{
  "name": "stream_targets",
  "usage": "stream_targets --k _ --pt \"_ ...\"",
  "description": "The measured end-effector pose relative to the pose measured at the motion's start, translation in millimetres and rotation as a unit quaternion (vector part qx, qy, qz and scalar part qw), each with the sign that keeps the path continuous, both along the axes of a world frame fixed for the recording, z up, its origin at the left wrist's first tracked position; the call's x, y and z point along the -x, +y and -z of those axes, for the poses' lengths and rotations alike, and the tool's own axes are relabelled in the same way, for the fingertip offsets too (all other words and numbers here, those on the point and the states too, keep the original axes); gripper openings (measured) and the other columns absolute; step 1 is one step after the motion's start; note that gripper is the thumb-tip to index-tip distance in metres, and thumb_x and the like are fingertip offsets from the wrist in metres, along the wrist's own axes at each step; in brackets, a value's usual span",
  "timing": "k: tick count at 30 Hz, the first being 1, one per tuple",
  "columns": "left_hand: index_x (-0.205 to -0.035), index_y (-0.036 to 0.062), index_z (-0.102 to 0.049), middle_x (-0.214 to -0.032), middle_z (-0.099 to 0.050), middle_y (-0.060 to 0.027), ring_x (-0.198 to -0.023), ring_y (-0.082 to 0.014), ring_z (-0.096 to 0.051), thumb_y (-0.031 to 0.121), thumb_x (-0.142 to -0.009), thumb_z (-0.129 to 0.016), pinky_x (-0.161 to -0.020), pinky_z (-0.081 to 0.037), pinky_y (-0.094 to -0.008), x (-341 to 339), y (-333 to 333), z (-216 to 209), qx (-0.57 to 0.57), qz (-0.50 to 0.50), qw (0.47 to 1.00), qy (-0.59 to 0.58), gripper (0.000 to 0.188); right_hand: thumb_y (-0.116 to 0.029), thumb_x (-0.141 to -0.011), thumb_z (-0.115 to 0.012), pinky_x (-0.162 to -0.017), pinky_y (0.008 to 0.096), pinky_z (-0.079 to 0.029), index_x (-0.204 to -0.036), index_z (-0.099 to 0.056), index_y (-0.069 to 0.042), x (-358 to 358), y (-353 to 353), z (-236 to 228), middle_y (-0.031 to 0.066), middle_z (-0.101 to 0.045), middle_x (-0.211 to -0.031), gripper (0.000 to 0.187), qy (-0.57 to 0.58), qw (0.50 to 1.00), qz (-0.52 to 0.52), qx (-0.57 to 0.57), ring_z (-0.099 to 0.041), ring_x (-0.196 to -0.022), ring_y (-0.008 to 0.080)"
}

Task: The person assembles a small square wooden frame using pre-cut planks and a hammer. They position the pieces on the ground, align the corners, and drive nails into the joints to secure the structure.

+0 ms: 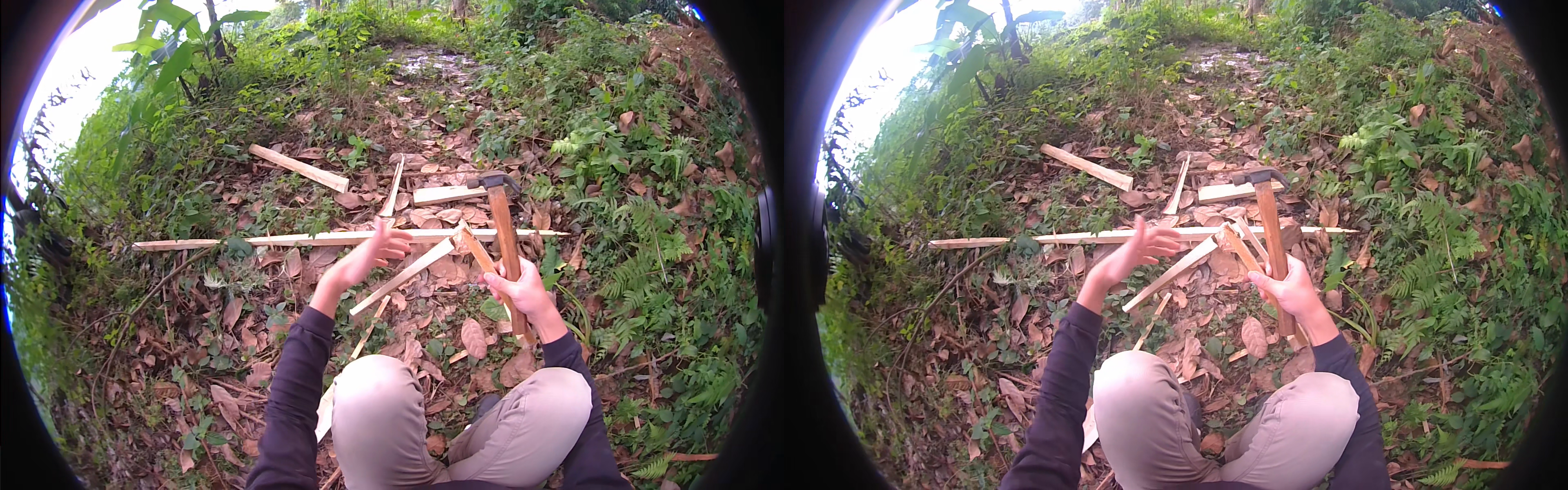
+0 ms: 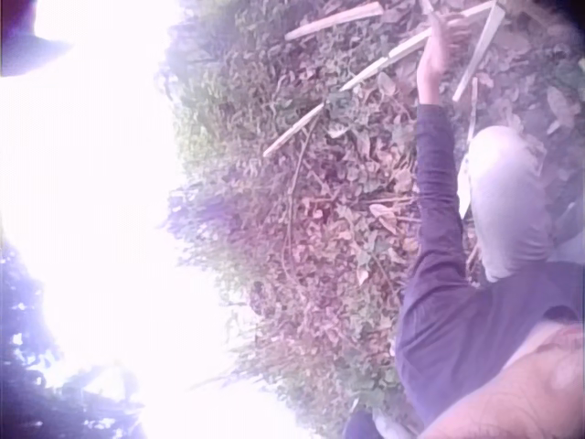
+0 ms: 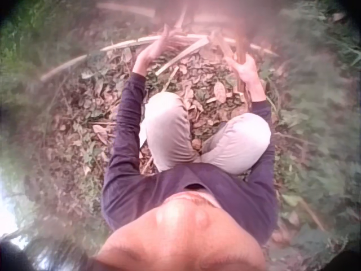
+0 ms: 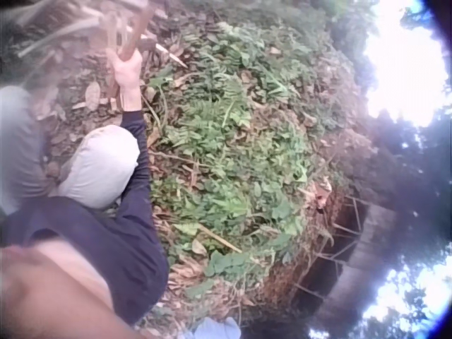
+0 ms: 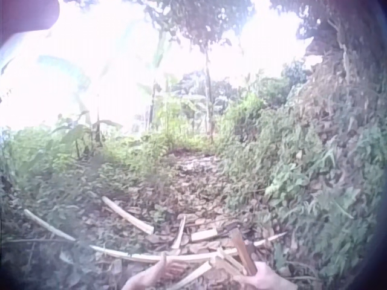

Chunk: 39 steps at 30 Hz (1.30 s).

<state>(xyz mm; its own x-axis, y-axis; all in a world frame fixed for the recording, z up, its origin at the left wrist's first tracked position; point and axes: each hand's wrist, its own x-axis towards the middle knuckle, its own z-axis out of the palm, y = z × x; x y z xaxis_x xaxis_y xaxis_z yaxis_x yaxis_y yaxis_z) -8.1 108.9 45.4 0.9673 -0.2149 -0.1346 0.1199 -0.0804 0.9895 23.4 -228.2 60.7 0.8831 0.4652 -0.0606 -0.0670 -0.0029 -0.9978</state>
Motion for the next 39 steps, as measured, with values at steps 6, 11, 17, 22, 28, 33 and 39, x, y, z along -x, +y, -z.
stream_targets --k 6,11,17,22,28,33,39 --pt "-0.127 0.0112 -0.066 -0.122 -0.068 -0.0184 -0.118 -0.0354 -0.062 0.058 -0.096 -0.047 -0.108 -0.040 -0.0602 20 105 102 -0.449 -0.034 0.892 -0.037 0.059 -0.012 -0.088 -0.078 -0.053 0.0220 -0.047 -0.086 -0.047 -0.011 -14 10 -15 0.0119 -0.072 -0.090 0.031 -0.023 0.998 -0.063 -0.002 -0.059 -0.062 0.0064" --pt "-0.138 0.0124 -0.057 -0.124 -0.067 -0.0160 -0.117 -0.0307 -0.063 0.068 -0.097 -0.040 -0.105 -0.044 -0.0514 26 33 27 -0.346 0.064 0.931 0.097 0.071 -0.015 -0.088 -0.079 -0.055 0.0228 -0.049 -0.086 -0.047 -0.011 -23 0 -30 0.0050 -0.065 -0.082 0.032 -0.048 0.994 -0.074 0.069 -0.059 -0.064 0.0069" --pt "-0.148 0.0012 -0.041 -0.128 -0.064 -0.0210 -0.116 -0.0293 -0.064 0.086 -0.088 -0.008 -0.102 -0.046 -0.0450 -39 -33 -53 -0.033 0.089 0.982 0.163 0.109 -0.020 -0.083 -0.084 -0.056 0.0235 -0.046 -0.086 -0.050 -0.009 -52 16 -49 -0.0039 -0.055 -0.073 0.035 -0.142 0.973 -0.111 0.142 -0.053 -0.063 0.0051" --pt "-0.135 -0.0011 -0.056 -0.102 -0.072 -0.0149 -0.090 -0.0232 -0.071 0.081 -0.093 -0.013 -0.073 -0.052 -0.0309 -79 -59 -46 0.084 -0.098 0.986 0.110 0.102 -0.019 -0.080 -0.086 -0.055 0.0250 -0.040 -0.082 -0.054 -0.009 -63 40 -77 -0.0058 -0.052 -0.069 0.034 -0.248 0.948 -0.051 0.191 -0.047 -0.062 0.0045" --pt "-0.117 -0.0115 -0.062 -0.093 -0.071 -0.0168 -0.074 -0.0206 -0.064 0.053 -0.105 -0.032 -0.073 -0.049 -0.0342 -73 -65 -27 0.106 -0.276 0.935 -0.195 0.073 -0.028 -0.079 -0.087 -0.059 0.0256 -0.043 -0.079 -0.055 -0.006 -43 51 -84 -0.0040 -0.057 -0.075 0.039 -0.203 0.967 -0.052 0.145 -0.051 -0.067 0.0056" --pt "-0.106 -0.0137 -0.066 -0.096 -0.072 -0.0171 -0.092 -0.0218 -0.069 0.034 -0.100 -0.037 -0.088 -0.051 -0.0321 -55 -54 -34 -0.012 -0.220 0.919 -0.326 0.056 -0.036 -0.081 -0.084 -0.075 0.0353 -0.049 -0.089 -0.069 0.000 -51 44 -75 0.0085 -0.067 -0.089 0.040 -0.378 0.897 0.070 0.217 -0.061 -0.086 0.0202" --pt "-0.109 -0.0136 -0.067 -0.099 -0.073 -0.0183 -0.091 -0.0225 -0.069 0.048 -0.095 -0.035 -0.085 -0.053 -0.0326 -51 -30 -33 0.141 -0.101 0.968 -0.183 0.071 -0.033 -0.071 -0.090 -0.078 0.0413 -0.051 -0.101 -0.065 0.005 -75 33 -76 0.0123 -0.062 -0.102 0.054 -0.553 0.745 0.250 0.276 -0.059 -0.087 0.0272"
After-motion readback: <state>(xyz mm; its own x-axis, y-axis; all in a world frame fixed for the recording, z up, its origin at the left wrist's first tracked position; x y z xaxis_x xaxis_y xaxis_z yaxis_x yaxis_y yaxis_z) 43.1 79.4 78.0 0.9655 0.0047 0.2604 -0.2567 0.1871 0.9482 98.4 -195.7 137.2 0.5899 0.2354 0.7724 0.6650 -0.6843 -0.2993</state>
